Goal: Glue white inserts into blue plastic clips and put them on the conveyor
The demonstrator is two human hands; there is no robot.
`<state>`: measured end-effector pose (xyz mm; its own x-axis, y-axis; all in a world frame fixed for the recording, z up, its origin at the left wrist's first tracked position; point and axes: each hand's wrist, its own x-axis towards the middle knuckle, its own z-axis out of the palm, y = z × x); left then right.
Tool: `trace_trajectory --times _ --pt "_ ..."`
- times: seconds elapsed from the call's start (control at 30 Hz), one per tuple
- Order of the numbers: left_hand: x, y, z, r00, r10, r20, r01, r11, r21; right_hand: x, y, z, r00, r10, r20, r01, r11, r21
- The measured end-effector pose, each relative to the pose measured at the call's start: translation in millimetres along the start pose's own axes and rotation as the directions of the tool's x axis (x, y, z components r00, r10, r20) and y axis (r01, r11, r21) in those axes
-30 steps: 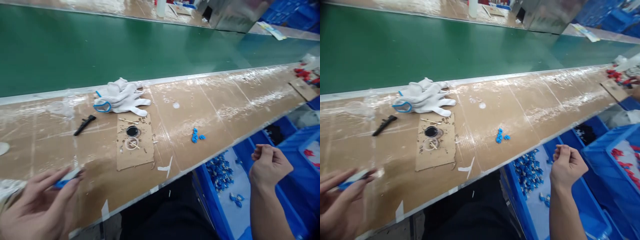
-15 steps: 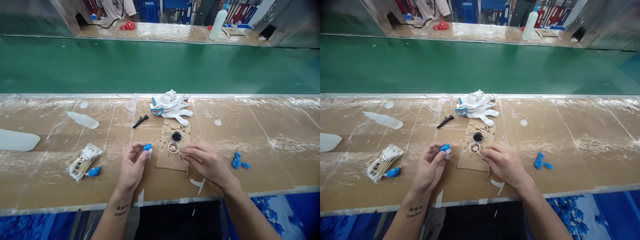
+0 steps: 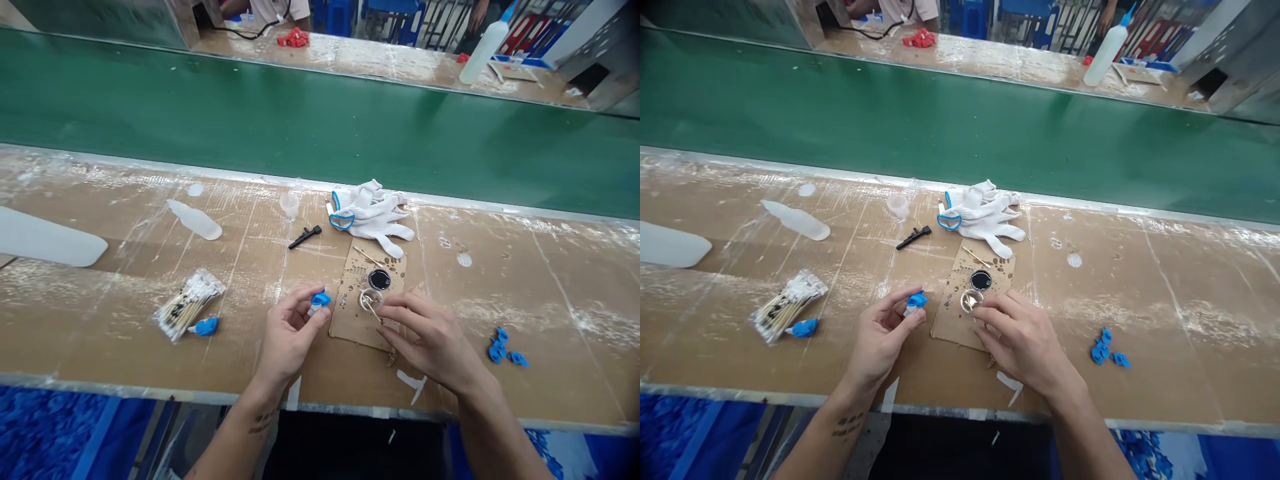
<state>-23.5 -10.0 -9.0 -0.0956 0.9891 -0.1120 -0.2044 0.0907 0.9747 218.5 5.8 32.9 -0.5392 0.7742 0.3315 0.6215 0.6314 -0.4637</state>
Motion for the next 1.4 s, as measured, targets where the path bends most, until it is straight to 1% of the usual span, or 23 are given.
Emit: trace_trajectory --times 0.1,0.17,0.23,0.37,0.47,0.57,0.63,0.7,0.77,0.83,0.9,0.97,1.03,1.1,1.13,1.3,1.4 --pt "-3 -1 3 0.994 0.1 -0.043 -0.096 0.992 0.078 4 0 1 0.998 -0.049 -0.028 0.048 0.999 -0.024" --pt "-6 -3 5 0.987 0.142 -0.073 -0.133 0.984 0.123 8 0 3 0.998 -0.048 -0.043 0.047 0.999 -0.014" --pt "-8 -5 5 0.982 0.174 -0.071 -0.158 0.97 0.184 12 0 6 0.998 -0.028 -0.059 0.029 1.0 0.009" --pt "-11 -9 3 0.962 0.27 0.027 -0.264 0.91 0.32 18 -1 13 0.992 0.001 -0.122 0.001 1.0 0.019" --pt "-11 -6 3 0.925 0.369 0.091 -0.372 0.833 0.41 21 -3 16 0.991 0.009 -0.132 -0.007 1.0 0.018" --pt "-10 -2 6 0.885 0.447 0.134 -0.457 0.773 0.44 22 -4 16 0.994 0.01 -0.112 -0.005 0.999 0.045" --pt "-11 0 7 0.877 0.458 0.144 -0.47 0.762 0.446 23 -3 16 0.99 0.016 -0.141 -0.01 0.999 0.047" --pt "-11 1 8 0.887 0.442 0.135 -0.452 0.768 0.453 24 -1 17 0.984 0.018 -0.178 -0.012 0.999 0.034" --pt "-12 0 8 0.893 0.429 0.134 -0.44 0.771 0.461 25 0 18 0.984 0.012 -0.177 -0.006 0.999 0.039" --pt "-11 0 8 0.884 0.438 0.165 -0.461 0.757 0.463 23 -1 16 0.986 0.012 -0.169 -0.002 0.998 0.061" --pt "-10 1 9 0.863 0.46 0.208 -0.501 0.736 0.455 18 -4 12 0.977 0.044 -0.211 -0.025 0.995 0.093" --pt "-10 1 10 0.842 0.484 0.237 -0.537 0.72 0.438 11 -10 6 0.945 0.106 -0.31 -0.062 0.987 0.148" --pt "-9 1 11 0.826 0.509 0.242 -0.561 0.708 0.429 5 -17 1 0.893 0.174 -0.414 -0.089 0.972 0.217" --pt "-10 -1 11 0.822 0.521 0.229 -0.565 0.702 0.433 2 -24 -3 0.852 0.216 -0.476 -0.096 0.96 0.262" --pt "-10 -1 11 0.822 0.525 0.221 -0.565 0.702 0.434 2 -27 -4 0.845 0.215 -0.489 -0.086 0.958 0.273" --pt "-11 -3 11 0.797 0.562 0.22 -0.601 0.702 0.383 11 -35 0 0.854 0.133 -0.503 0.047 0.943 0.33" --pt "-10 -3 10 0.788 0.573 0.227 -0.614 0.701 0.362 15 -37 4 0.866 0.124 -0.485 0.071 0.929 0.363"
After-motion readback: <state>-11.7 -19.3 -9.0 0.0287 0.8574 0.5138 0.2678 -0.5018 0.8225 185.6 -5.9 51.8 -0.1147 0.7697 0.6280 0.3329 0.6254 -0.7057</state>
